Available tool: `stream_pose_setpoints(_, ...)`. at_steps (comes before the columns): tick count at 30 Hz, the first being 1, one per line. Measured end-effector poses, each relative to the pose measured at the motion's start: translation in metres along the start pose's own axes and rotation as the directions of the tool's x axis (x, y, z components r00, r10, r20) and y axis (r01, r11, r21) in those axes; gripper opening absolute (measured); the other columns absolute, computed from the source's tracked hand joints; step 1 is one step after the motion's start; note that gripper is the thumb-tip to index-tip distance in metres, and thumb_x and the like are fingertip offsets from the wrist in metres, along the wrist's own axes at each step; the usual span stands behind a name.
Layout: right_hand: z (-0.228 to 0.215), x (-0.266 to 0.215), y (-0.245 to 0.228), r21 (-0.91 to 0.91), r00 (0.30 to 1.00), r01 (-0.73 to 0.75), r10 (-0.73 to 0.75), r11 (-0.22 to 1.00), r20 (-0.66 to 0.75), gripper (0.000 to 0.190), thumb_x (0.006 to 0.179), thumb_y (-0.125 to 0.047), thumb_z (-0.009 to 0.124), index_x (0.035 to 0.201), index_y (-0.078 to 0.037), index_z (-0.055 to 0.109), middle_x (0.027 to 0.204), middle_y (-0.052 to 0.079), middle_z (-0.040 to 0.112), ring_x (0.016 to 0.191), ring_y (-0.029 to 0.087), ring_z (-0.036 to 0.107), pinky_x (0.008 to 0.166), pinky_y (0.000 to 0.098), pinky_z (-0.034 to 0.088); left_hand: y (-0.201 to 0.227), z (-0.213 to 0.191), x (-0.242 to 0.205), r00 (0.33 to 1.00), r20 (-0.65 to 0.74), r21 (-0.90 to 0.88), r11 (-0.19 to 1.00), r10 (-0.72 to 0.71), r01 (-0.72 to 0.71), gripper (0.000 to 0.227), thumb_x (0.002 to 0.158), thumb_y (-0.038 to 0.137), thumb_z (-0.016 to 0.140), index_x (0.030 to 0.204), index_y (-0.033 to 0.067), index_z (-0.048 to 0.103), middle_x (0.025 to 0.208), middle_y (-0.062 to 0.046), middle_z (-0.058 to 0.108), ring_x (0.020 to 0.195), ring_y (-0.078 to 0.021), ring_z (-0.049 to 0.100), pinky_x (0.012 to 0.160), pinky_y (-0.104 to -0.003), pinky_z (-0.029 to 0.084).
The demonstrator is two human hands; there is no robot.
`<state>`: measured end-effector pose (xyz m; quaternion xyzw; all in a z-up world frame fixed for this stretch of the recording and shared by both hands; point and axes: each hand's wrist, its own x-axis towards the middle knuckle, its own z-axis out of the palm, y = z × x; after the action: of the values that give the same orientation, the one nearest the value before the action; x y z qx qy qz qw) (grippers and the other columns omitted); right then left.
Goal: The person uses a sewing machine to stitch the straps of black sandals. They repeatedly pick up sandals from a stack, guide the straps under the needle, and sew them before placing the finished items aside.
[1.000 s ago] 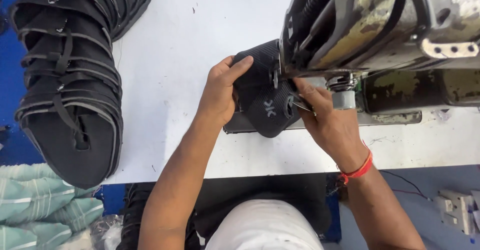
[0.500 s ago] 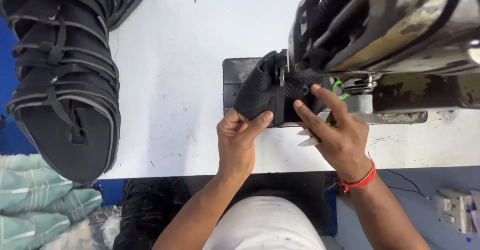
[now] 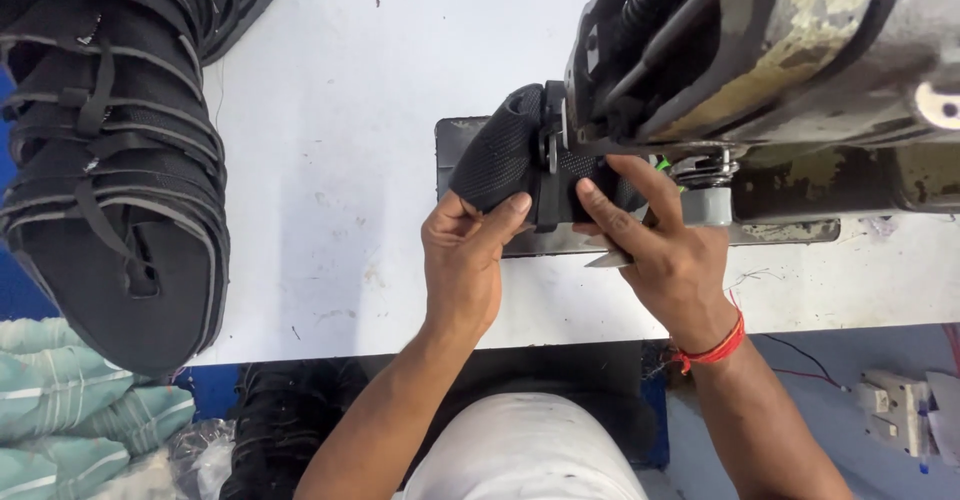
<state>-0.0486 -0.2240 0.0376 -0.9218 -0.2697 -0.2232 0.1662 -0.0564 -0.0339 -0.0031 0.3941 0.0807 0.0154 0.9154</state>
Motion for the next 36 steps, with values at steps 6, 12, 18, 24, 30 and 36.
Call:
stream_pose_setpoints(6, -0.004, 0.015, 0.003, -0.001, 0.998, 0.034, -0.034, 0.999, -0.061, 0.043, 0.084, -0.019, 0.085, 0.126, -0.019, 0.074, 0.128, 0.006, 0.067, 0.101, 0.029, 0.072, 0.078, 0.0439, 0.057, -0.009, -0.003, 0.013, 0.998, 0.022, 0.017, 0.998, 0.058, -0.058, 0.021, 0.095, 0.0, 0.073, 0.08, 0.0115, 0.062, 0.093, -0.006, 0.075, 0.088, -0.0119, 0.073, 0.085, -0.034, 0.065)
stream_pose_setpoints(12, -0.002, 0.022, 0.013, -0.109, 0.975, -0.158, 0.173, 0.981, 0.138, 0.048, 0.083, -0.005, 0.084, 0.128, -0.021, 0.08, 0.081, 0.008, 0.066, 0.066, 0.022, 0.064, 0.06, 0.0365, 0.051, -0.005, 0.003, 0.031, 0.994, 0.007, 0.076, 0.991, 0.113, -0.113, 0.01, 0.094, 0.001, 0.074, 0.089, 0.0074, 0.069, 0.089, -0.006, 0.074, 0.081, -0.0121, 0.072, 0.079, -0.032, 0.064)
stream_pose_setpoints(18, 0.0, 0.031, 0.016, 0.072, 0.981, 0.144, -0.133, 0.987, -0.141, 0.026, 0.087, -0.004, 0.081, 0.108, -0.002, 0.066, 0.087, 0.009, 0.074, 0.07, 0.025, 0.069, 0.057, 0.0356, 0.049, -0.005, 0.0, 0.048, 0.986, 0.06, 0.064, 0.985, 0.154, -0.158, 0.004, 0.096, 0.0, 0.073, 0.097, 0.0036, 0.071, 0.096, -0.009, 0.077, 0.085, -0.0125, 0.073, 0.081, -0.032, 0.065)
stream_pose_setpoints(24, 0.005, 0.02, 0.012, 0.126, 0.981, -0.174, 0.161, 0.977, 0.104, 0.027, 0.091, -0.006, 0.084, 0.117, -0.009, 0.077, 0.087, 0.009, 0.072, 0.072, 0.024, 0.067, 0.064, 0.0366, 0.051, 0.001, -0.006, 0.053, 0.991, 0.005, 0.146, 0.98, 0.134, -0.134, 0.004, 0.094, 0.001, 0.073, 0.097, 0.0014, 0.072, 0.093, -0.012, 0.077, 0.08, -0.0146, 0.074, 0.075, -0.032, 0.064)
stream_pose_setpoints(30, -0.012, -0.001, -0.003, 0.353, 0.968, -0.23, 0.252, 0.907, -0.018, 0.022, 0.092, 0.003, 0.074, 0.113, -0.003, 0.075, 0.121, 0.015, 0.07, 0.098, 0.024, 0.07, 0.076, 0.033, 0.053, 0.059, -0.077, 0.03, 0.992, 0.106, 0.57, 0.822, -0.07, -0.003, 0.026, 0.102, 0.024, 0.063, 0.086, 0.0048, 0.067, 0.083, -0.006, 0.078, 0.072, -0.0096, 0.075, 0.062, -0.023, 0.062)
stream_pose_setpoints(36, 0.003, -0.062, 0.017, 0.134, 0.975, -0.222, 0.219, 0.966, 0.035, 0.006, 0.11, -0.002, 0.078, 0.115, 0.0, 0.075, 0.123, 0.016, 0.073, 0.104, 0.018, 0.072, 0.08, 0.0264, 0.057, 0.144, -0.203, 0.009, 0.63, -0.285, 0.692, 0.61, 0.722, -0.386, 0.037, 0.104, 0.033, 0.069, 0.078, 0.0114, 0.054, 0.062, 0.004, 0.049, 0.053, -0.0037, 0.04, 0.047, -0.022, 0.032)
